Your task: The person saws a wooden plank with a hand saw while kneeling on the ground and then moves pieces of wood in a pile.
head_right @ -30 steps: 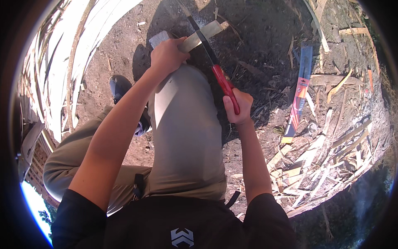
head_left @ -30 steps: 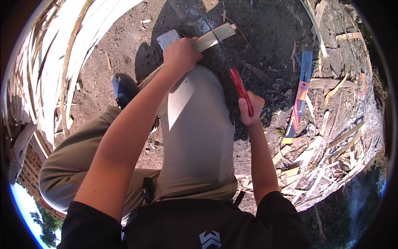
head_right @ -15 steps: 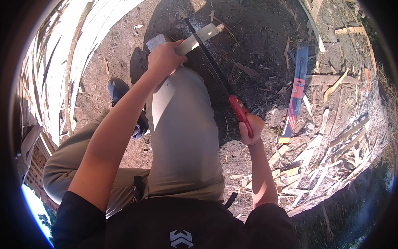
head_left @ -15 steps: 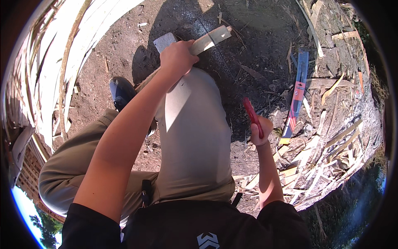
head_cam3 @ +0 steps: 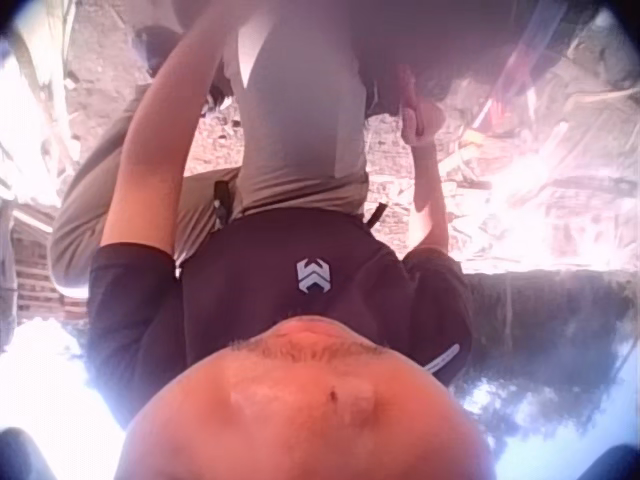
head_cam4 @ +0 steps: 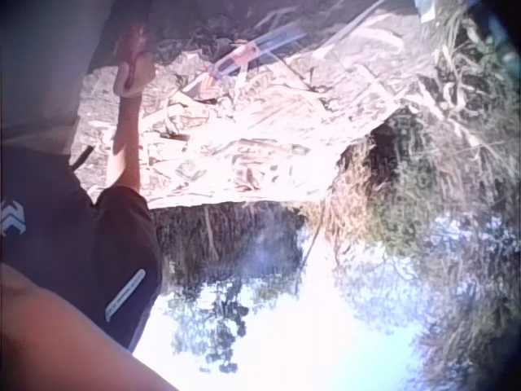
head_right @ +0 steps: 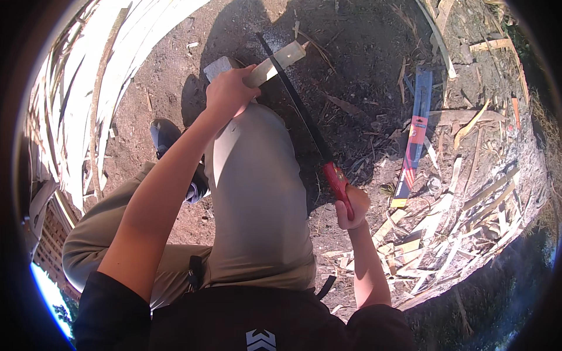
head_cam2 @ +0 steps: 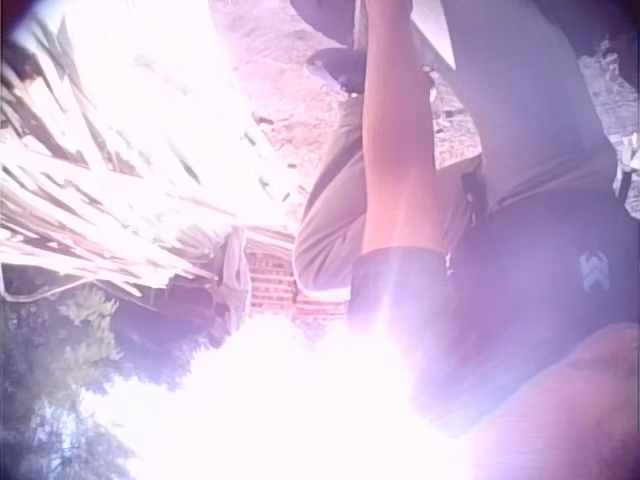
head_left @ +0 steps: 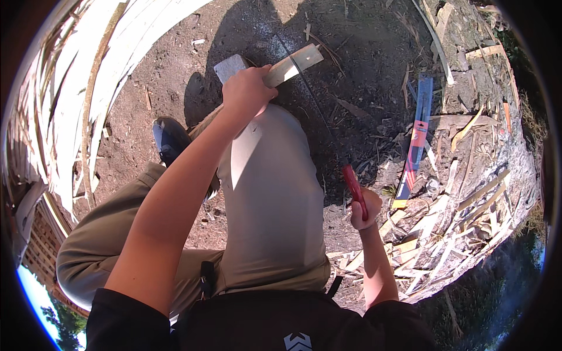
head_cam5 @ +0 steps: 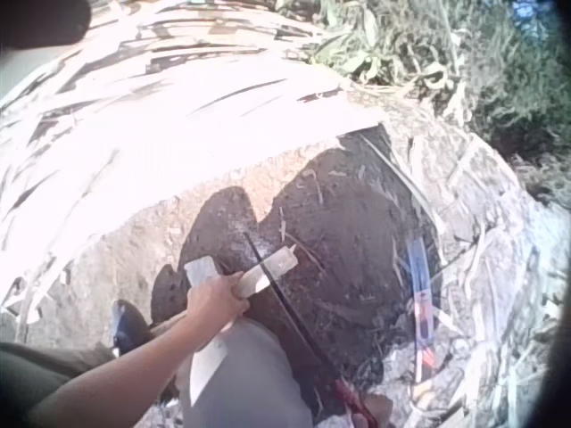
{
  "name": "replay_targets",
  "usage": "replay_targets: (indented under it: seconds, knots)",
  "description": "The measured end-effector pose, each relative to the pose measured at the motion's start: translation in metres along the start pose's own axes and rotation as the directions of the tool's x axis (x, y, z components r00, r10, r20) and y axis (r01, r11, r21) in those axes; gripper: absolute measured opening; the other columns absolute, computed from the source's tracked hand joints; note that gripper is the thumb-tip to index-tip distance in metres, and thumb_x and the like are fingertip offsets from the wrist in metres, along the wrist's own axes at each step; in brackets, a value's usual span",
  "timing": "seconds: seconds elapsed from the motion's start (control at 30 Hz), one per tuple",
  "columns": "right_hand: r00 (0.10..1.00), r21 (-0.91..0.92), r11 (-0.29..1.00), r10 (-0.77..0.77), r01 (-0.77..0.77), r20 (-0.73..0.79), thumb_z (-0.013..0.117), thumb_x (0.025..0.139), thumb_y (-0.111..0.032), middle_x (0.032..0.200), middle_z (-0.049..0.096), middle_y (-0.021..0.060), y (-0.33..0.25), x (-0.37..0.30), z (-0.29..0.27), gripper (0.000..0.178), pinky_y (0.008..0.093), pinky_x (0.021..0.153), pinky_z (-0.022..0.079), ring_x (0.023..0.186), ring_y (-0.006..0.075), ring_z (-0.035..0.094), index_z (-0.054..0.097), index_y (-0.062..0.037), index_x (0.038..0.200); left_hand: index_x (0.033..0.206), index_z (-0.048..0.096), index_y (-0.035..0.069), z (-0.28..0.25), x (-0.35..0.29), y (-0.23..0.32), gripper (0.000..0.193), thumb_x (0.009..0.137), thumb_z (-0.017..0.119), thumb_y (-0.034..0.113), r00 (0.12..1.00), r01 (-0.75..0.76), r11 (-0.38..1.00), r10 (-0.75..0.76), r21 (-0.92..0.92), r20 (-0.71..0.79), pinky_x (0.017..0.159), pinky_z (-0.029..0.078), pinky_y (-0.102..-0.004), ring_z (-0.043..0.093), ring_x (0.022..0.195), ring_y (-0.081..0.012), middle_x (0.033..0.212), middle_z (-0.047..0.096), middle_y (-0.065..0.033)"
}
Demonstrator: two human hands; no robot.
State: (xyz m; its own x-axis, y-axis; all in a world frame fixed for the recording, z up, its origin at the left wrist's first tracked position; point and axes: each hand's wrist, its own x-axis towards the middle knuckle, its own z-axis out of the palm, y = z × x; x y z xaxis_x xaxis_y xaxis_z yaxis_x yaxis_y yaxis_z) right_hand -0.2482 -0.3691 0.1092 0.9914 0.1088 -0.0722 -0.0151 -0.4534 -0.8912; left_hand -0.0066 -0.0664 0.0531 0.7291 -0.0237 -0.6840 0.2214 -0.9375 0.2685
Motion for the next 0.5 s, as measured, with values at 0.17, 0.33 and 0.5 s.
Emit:
replay_targets:
  seconds: [0.17, 0.33, 0.5]
  knots:
    - [0.998, 0.025, 0.999, -0.018, 0.020, -0.056, 0.063, 0.088, -0.019, 0.055, 0.045, 0.0098, 0.011, 0.077, 0.051, 0.025, 0.0359, 0.047, 0.038, 0.045, 0.0269, 0.049, 0.055, -0.0039, 0.070, 0.135, 0.065, 0.032, 0.004, 0.004, 0.000, 0.062, 0.074, 0.078, 0.030, 0.999, -0.026, 0.999, 0.025, -0.032, -0.033, 0.086, 0.055, -0.0437, 0.072, 0.097, -0.0312, 0.100, 0.075, -0.0126]
    - [0.999, 0.067, 0.998, 0.009, -0.006, -0.052, 0.065, 0.089, -0.018, 0.056, 0.044, 0.0098, 0.015, 0.119, 0.073, 0.026, 0.0368, 0.048, 0.038, 0.046, 0.0258, 0.049, 0.053, -0.0058, 0.070, 0.135, 0.065, 0.035, -0.001, 0.002, 0.000, 0.062, 0.074, 0.079, 0.030, 1.000, -0.002, 0.999, 0.002, -0.053, 0.014, 0.086, 0.055, -0.0429, 0.071, 0.097, -0.0311, 0.101, 0.075, -0.0129]
    - [0.993, 0.051, 0.998, -0.028, 0.034, -0.119, 0.063, 0.088, -0.024, 0.059, 0.050, 0.0126, 0.020, 0.024, 0.047, 0.026, 0.0375, 0.049, 0.040, 0.048, 0.0312, 0.051, 0.061, -0.0012, 0.076, 0.135, 0.065, 0.036, -0.002, 0.004, -0.002, 0.063, 0.074, 0.079, 0.031, 0.999, 0.026, 0.999, -0.025, -0.044, 0.029, 0.085, 0.055, -0.0422, 0.071, 0.098, -0.0307, 0.101, 0.075, -0.0126]
